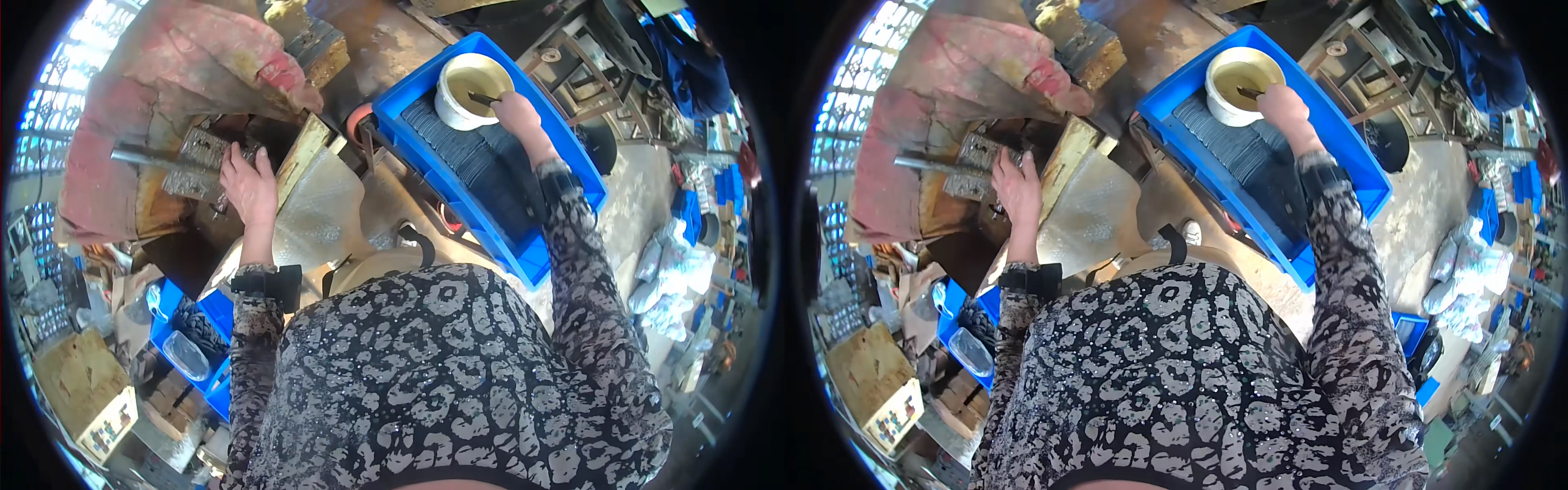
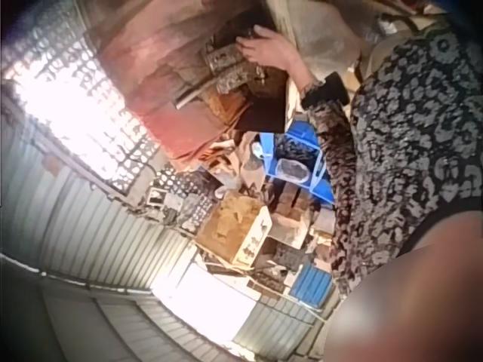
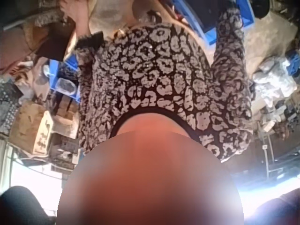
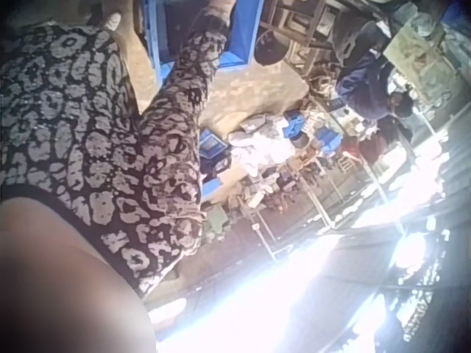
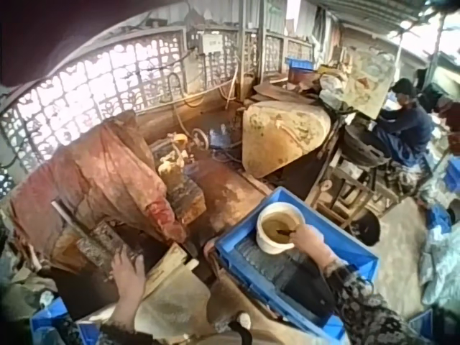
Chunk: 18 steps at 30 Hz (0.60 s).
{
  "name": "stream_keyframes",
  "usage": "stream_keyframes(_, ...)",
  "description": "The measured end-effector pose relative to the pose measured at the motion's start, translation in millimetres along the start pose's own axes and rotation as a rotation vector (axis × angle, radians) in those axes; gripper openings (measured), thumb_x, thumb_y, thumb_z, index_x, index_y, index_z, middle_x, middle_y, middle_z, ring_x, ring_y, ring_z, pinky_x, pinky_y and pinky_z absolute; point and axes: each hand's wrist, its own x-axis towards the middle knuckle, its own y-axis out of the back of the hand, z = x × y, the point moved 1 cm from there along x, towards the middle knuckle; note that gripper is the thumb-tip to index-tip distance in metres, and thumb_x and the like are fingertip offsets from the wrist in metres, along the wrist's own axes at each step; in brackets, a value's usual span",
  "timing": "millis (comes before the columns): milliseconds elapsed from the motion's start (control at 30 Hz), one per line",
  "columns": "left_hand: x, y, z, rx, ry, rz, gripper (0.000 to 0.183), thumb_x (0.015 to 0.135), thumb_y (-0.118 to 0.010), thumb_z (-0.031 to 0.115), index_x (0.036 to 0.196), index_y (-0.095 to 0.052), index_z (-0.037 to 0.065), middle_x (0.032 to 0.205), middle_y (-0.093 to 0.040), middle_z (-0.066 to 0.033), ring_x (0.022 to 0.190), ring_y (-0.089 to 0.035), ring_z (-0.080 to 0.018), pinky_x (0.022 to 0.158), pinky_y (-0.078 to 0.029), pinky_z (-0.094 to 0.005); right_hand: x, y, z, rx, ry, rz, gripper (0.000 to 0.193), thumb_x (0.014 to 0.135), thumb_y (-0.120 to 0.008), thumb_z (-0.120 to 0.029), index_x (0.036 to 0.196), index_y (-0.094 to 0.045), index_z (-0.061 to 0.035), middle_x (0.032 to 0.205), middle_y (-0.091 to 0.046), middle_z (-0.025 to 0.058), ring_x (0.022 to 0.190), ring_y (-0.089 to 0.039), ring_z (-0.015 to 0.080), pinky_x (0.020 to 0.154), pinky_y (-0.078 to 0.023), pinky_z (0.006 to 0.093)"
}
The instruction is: Operating a manual press machine to process and shape small metal components.
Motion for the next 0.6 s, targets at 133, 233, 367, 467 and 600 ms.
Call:
stream_keyframes(133,0,-7,-2,-0.012,-0.033,-0.031,0.056,0.094,-0.051,0.038,0.134,-0.044,-0.001,0.136,-0.045,-0.0225,0.123,-0.042,-0.0403,0.103,-0.034,-0.0461,-56,-26,27,0.138,0.024,0.247,0.030,0.090,-0.055,-0.033,0.101,-0.062,-0.0056,0.094,-0.067,0.0197,0.088,-0.065,0.0381,0.077,-0.052,0.0487)
stream_keyframes(233,2,-12,-3,-0.025,-0.008,-0.099,0.057,0.094,-0.050,0.039,0.133,-0.044,-0.001,0.135,-0.045,-0.0227,0.124,-0.041,-0.0396,0.104,-0.033,-0.0463,-75,-50,28,0.153,-0.019,0.304,0.023,0.089,-0.057,-0.027,0.098,-0.058,-0.0056,0.087,-0.067,0.0184,0.081,-0.066,0.0371,0.071,-0.053,0.0492)
stream_keyframes(367,4,-17,-5,-0.031,0.029,-0.175,0.058,0.094,-0.049,0.041,0.133,-0.044,-0.002,0.135,-0.045,-0.0244,0.125,-0.040,-0.0400,0.105,-0.032,-0.0461,-68,-68,24,0.160,-0.055,0.343,0.023,0.089,-0.057,-0.027,0.088,-0.055,-0.0043,0.085,-0.067,0.0192,0.076,-0.067,0.0376,0.067,-0.054,0.0467)
stream_keyframes(467,3,-21,-4,-0.027,0.015,-0.187,0.059,0.094,-0.049,0.041,0.134,-0.044,-0.002,0.134,-0.045,-0.0249,0.125,-0.040,-0.0410,0.105,-0.032,-0.0464,-57,-86,25,0.249,-0.175,0.235,0.028,0.089,-0.057,-0.028,0.102,-0.059,-0.0030,0.082,-0.066,0.0211,0.081,-0.065,0.0393,0.073,-0.052,0.0492)
stream_keyframes(600,4,-26,-4,-0.056,0.035,-0.251,0.060,0.093,-0.050,0.041,0.134,-0.043,-0.002,0.135,-0.044,-0.0248,0.125,-0.039,-0.0418,0.105,-0.031,-0.0466,-65,-107,54,0.657,-0.343,0.175,0.035,0.090,-0.053,-0.032,0.096,-0.063,0.0011,0.090,-0.066,0.0255,0.088,-0.064,0.0422,0.080,-0.051,0.0499)
